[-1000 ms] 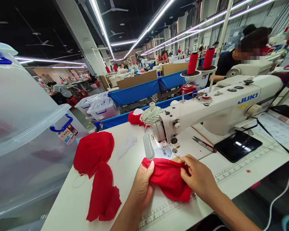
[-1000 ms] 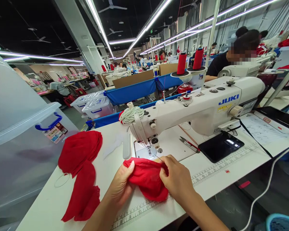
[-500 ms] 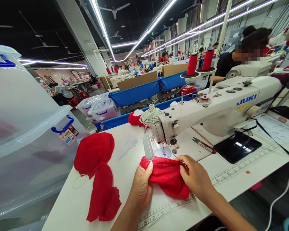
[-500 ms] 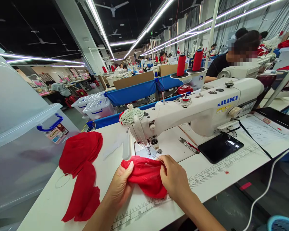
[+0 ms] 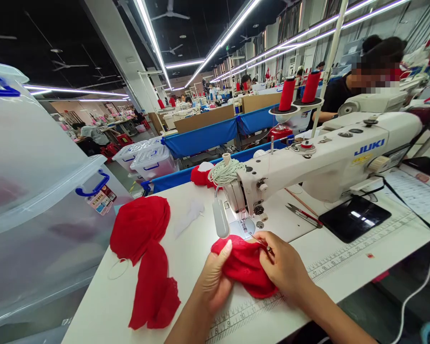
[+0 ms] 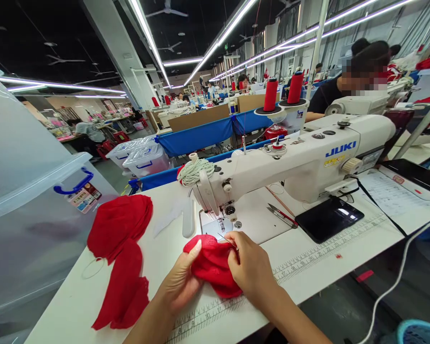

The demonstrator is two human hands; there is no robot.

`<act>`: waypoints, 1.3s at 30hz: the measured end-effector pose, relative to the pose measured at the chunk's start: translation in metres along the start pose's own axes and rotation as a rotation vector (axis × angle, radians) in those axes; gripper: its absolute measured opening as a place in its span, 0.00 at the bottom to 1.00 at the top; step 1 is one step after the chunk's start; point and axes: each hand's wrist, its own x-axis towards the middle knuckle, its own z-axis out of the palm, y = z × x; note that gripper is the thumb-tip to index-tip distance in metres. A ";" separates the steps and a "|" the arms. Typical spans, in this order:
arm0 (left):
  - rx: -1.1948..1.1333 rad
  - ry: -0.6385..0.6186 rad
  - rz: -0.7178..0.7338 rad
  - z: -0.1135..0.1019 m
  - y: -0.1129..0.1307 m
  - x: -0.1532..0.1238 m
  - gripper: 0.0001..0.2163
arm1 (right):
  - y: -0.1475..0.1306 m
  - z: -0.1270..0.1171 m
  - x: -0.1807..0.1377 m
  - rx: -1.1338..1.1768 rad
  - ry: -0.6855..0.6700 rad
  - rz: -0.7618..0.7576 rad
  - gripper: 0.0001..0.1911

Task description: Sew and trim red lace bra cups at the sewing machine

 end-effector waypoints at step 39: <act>-0.328 0.327 0.023 0.017 0.014 0.000 0.12 | 0.001 -0.005 -0.003 0.990 -0.347 0.512 0.22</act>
